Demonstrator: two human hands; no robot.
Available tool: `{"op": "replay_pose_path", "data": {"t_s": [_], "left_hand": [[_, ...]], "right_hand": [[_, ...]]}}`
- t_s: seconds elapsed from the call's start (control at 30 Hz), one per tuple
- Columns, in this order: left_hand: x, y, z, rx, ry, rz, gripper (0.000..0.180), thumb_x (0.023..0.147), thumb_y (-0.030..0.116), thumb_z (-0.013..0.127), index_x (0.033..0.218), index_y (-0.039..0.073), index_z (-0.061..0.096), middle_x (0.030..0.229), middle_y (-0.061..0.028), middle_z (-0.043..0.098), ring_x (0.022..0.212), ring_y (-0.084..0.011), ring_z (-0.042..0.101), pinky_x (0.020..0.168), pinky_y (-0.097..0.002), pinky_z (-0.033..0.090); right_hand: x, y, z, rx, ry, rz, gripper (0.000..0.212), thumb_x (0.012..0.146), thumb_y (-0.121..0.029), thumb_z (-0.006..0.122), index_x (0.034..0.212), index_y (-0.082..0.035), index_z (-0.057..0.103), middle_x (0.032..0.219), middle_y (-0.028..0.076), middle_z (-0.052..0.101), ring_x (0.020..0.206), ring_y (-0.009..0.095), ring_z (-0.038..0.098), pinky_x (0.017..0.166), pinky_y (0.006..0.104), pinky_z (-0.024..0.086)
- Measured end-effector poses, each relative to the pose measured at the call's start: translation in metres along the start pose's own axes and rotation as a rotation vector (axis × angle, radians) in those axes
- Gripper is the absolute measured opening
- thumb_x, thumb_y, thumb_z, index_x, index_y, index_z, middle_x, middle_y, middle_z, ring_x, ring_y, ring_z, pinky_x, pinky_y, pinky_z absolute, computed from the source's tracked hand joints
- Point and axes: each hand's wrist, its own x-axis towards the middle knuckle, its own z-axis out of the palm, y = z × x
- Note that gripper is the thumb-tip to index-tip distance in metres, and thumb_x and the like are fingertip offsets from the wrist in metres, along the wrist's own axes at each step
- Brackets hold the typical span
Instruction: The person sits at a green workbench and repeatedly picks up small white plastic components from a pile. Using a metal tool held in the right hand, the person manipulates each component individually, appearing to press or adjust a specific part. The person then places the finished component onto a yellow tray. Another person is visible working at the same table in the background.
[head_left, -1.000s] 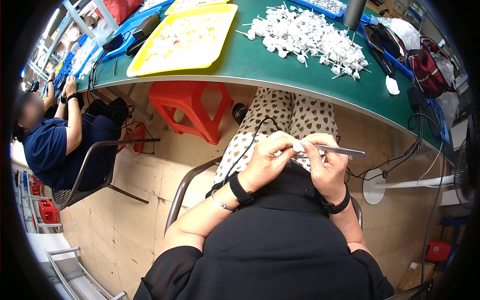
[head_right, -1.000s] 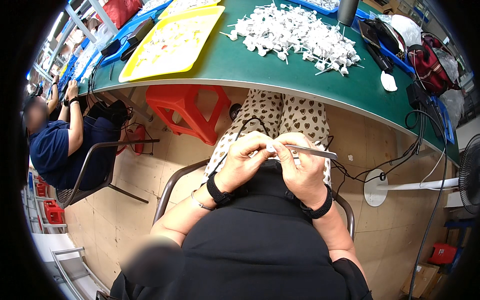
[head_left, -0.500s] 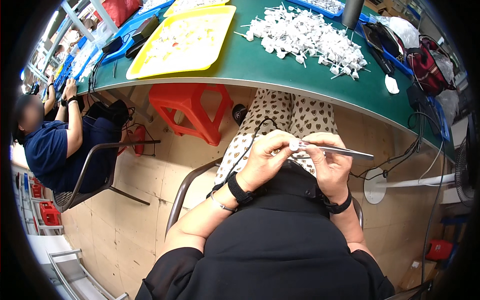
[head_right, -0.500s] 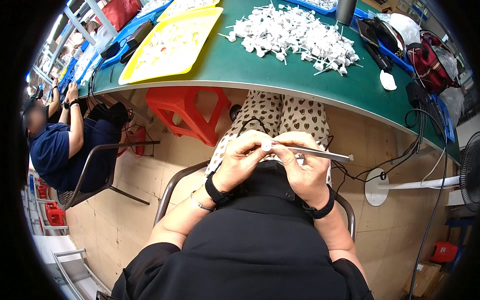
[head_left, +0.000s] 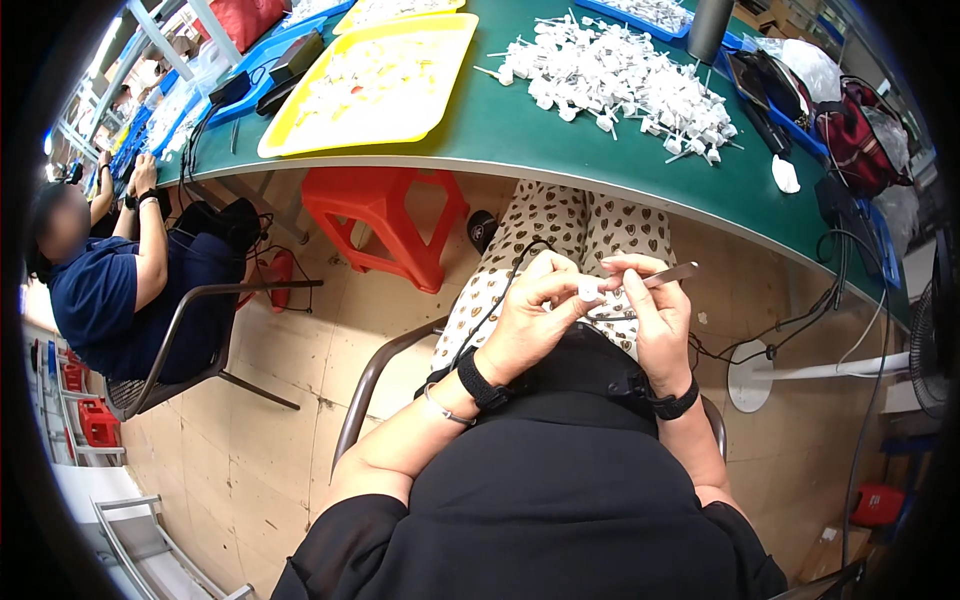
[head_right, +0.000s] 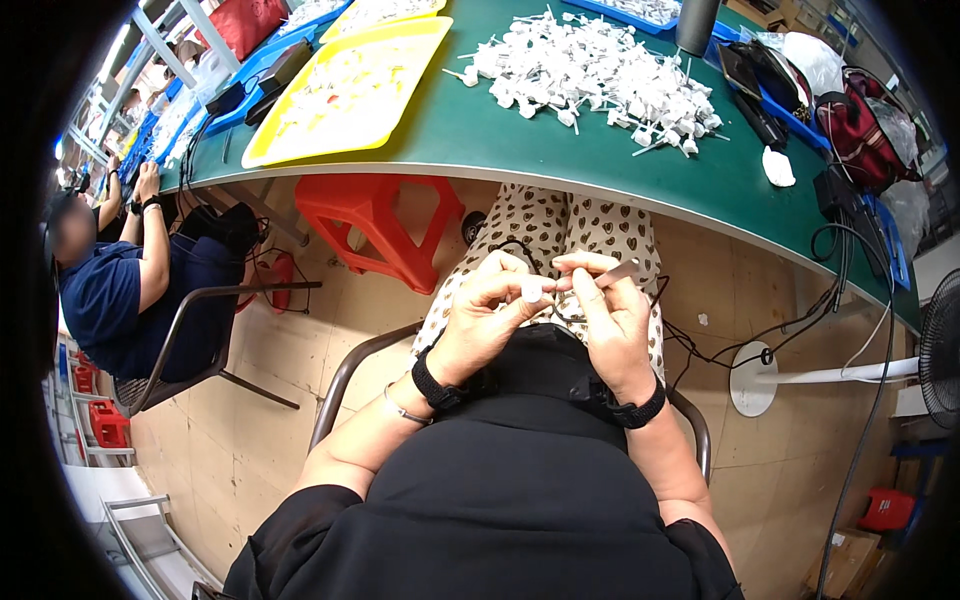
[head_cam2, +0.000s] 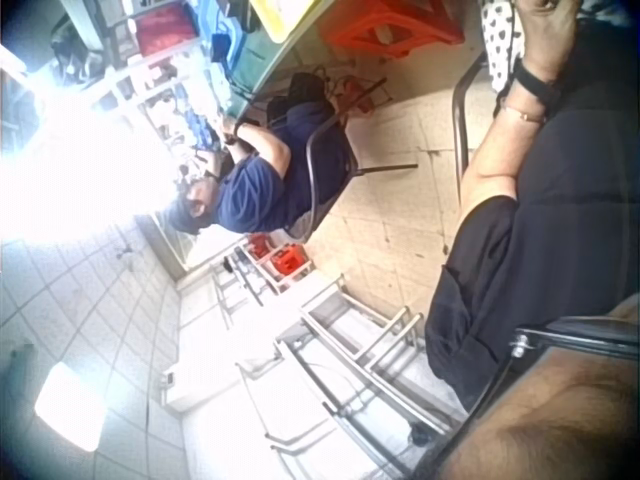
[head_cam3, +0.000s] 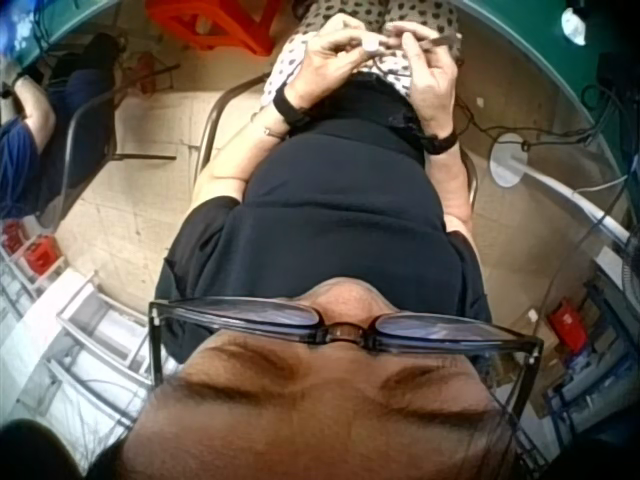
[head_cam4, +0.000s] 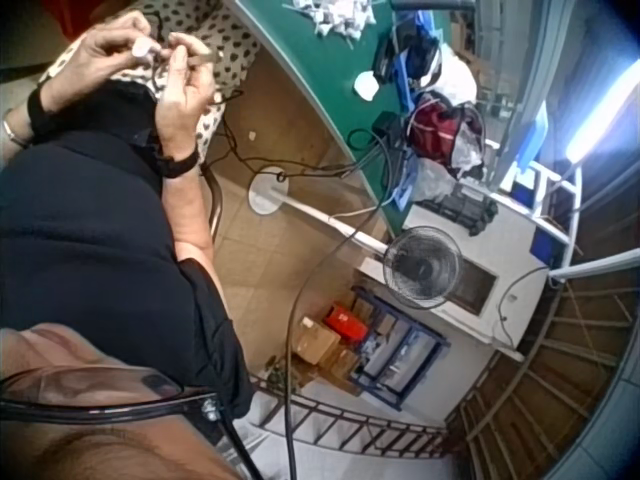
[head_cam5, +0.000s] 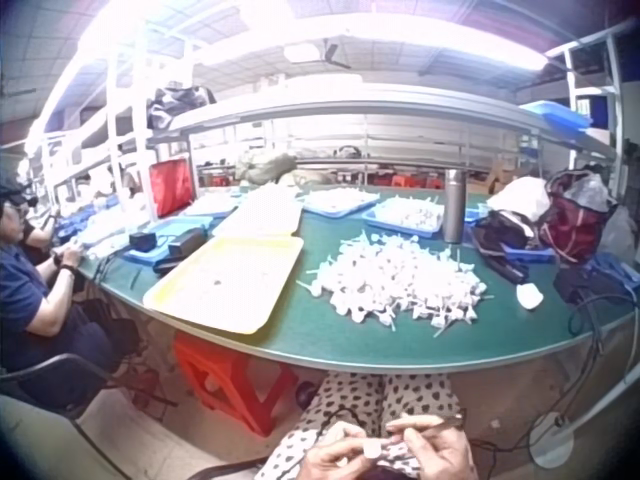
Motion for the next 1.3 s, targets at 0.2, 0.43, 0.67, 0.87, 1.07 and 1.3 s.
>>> {"op": "replay_pose_path", "data": {"t_s": [0.2,0.43,0.67,0.87,1.07,1.3], "left_hand": [[0.0,-0.001,-0.003,0.065,0.022,0.002,0.012,0.089,0.007,0.077,0.101,0.01,0.077,0.085,0.0028,0.049,0.073,-0.0078,0.045,0.063,-0.0228,0.037],[0.0,0.002,0.001,0.08,0.033,0.013,0.018,0.088,0.008,0.078,0.106,0.008,0.076,0.084,0.0028,0.049,0.072,-0.0067,0.044,0.062,-0.022,0.037],[0.006,0.025,0.001,-0.196,0.034,-0.294,0.041,0.101,0.021,0.066,0.135,0.001,0.059,0.087,0.0035,0.056,0.073,-0.0044,0.049,0.068,-0.0195,0.044],[0.014,0.027,-0.019,-0.464,-0.022,-0.566,0.028,0.102,0.028,0.062,0.112,0.003,0.068,0.082,0.0018,0.061,0.068,-0.0056,0.051,0.061,-0.0214,0.043],[0.012,0.025,-0.02,-0.705,-0.034,-0.713,0.018,0.096,0.022,0.068,0.102,0.005,0.069,0.08,0.0022,0.059,0.065,-0.0063,0.048,0.06,-0.022,0.041],[0.008,0.028,-0.019,-0.781,-0.078,-0.785,0.017,0.096,0.019,0.069,0.103,0.004,0.07,0.087,-0.0004,0.066,0.073,-0.0073,0.055,0.065,-0.0239,0.044]], "right_hand": [[0.001,0.01,-0.012,0.064,-0.226,0.256,0.023,0.105,-0.011,0.054,0.122,0.0,0.066,0.107,0.002,0.069,0.094,0.007,0.061,0.083,0.0226,0.049],[-0.001,0.015,-0.009,0.148,-0.271,0.234,0.024,0.105,-0.01,0.056,0.124,0.002,0.063,0.11,0.004,0.068,0.094,0.01,0.063,0.085,0.0245,0.051],[-0.001,0.016,-0.008,0.089,-0.2,0.214,0.018,0.106,-0.012,0.054,0.115,0.0,0.063,0.097,0.002,0.065,0.084,0.009,0.06,0.078,0.0245,0.05],[-0.003,0.017,-0.005,-0.119,-0.238,0.2,0.018,0.102,-0.016,0.062,0.111,0.0,0.064,0.093,0.005,0.066,0.089,0.011,0.061,0.078,0.0273,0.05],[-0.001,0.019,-0.003,-0.495,-0.209,-0.148,0.019,0.096,-0.016,0.069,0.104,0.001,0.069,0.09,0.013,0.07,0.096,0.032,0.066,0.098,0.0425,0.049],[0.0,0.016,0.0,-0.554,-0.17,-0.328,0.015,0.094,-0.013,0.069,0.102,-0.001,0.071,0.084,0.012,0.07,0.089,0.033,0.067,0.107,0.0512,0.045]]}}
